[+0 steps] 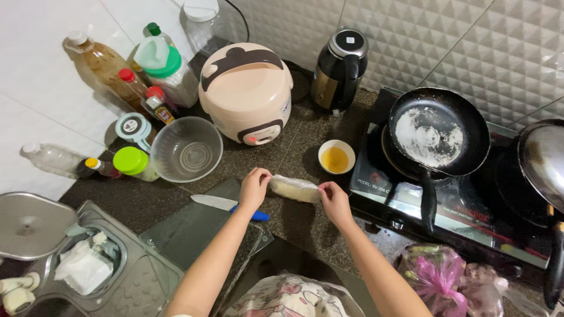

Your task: The person washes a frying pan in the sink, then moves to the stove and places the pan on a burner. They unwrap a block of butter, cut a portion with a knife, and add it to the pan. The person then pours a liquid from a small bowl into the pan and stirs the mixture with chopsticks.

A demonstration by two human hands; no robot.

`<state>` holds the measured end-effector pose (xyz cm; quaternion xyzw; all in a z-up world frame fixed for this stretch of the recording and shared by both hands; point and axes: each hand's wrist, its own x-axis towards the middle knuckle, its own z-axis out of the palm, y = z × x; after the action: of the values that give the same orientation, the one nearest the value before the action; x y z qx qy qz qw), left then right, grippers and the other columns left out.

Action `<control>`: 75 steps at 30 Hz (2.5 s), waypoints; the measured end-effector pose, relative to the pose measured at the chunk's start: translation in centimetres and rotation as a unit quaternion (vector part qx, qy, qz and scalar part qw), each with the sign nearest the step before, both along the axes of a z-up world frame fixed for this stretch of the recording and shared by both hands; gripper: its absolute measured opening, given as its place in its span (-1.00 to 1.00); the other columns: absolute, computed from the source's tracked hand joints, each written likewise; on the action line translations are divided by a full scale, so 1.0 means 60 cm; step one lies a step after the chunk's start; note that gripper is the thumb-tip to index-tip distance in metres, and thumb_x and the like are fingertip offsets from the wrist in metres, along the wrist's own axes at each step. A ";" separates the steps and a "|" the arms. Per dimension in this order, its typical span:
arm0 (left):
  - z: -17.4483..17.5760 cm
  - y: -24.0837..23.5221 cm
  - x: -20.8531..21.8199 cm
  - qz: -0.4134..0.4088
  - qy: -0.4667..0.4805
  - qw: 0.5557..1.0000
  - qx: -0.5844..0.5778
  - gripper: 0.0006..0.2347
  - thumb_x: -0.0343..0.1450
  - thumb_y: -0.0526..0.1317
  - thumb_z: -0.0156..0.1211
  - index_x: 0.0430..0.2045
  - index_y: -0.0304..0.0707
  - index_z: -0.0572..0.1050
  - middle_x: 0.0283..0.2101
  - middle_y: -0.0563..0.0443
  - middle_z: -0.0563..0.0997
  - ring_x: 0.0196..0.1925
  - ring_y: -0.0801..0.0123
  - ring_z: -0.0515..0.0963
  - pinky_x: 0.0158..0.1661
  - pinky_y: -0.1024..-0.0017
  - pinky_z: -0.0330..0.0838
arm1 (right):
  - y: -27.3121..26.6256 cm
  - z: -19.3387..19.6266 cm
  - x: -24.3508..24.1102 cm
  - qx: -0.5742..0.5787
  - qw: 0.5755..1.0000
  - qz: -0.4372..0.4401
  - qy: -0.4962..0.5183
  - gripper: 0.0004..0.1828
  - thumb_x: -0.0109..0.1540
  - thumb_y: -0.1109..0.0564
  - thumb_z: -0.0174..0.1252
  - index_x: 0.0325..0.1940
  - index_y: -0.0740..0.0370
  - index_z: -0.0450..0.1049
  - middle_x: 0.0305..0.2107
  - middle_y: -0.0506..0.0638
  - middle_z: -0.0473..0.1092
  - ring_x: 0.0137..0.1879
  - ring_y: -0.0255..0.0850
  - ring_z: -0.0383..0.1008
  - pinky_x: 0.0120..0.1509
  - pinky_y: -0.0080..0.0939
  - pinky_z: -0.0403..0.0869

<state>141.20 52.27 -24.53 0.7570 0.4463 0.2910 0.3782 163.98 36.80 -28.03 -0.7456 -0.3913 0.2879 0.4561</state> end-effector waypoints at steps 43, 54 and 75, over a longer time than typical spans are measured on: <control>0.102 -0.038 0.015 -0.170 -0.080 0.982 0.021 -0.61 0.43 -0.44 0.14 0.16 -0.09 0.57 0.17 0.03 0.62 -0.07 0.28 0.56 -0.11 0.32 0.49 | 0.130 0.074 -0.072 -0.256 0.849 0.336 -0.317 -0.75 0.28 0.22 0.09 0.03 0.23 0.54 -0.11 0.18 0.56 0.00 0.04 0.62 0.06 0.08 0.56; 0.043 -0.018 0.016 -0.144 0.469 0.862 0.125 -0.68 0.41 -0.29 0.20 0.06 0.07 0.55 0.59 0.04 -0.15 0.07 -0.02 0.55 0.05 0.05 0.46 | 0.169 0.038 -0.092 -0.243 0.814 0.299 -0.434 -0.24 0.02 0.03 0.50 0.21 0.17 0.31 0.14 0.11 0.35 0.29 0.06 0.40 0.32 0.10 0.41; -0.277 0.084 -0.041 -0.133 -0.002 0.955 -0.264 -0.83 0.37 -0.29 0.19 -0.18 -0.25 0.48 -0.25 -0.02 0.58 -0.21 0.30 0.58 -0.12 0.30 0.50 | 0.176 0.028 -0.090 -0.163 0.845 0.368 -0.352 -0.16 0.04 -0.03 0.41 0.37 -0.24 0.23 0.12 0.08 0.34 0.26 0.10 0.42 0.16 0.06 0.52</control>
<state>138.72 57.32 -41.16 0.6825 0.4017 0.1112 0.6004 158.61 47.35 -26.33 -0.6617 -0.7186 0.2128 0.0201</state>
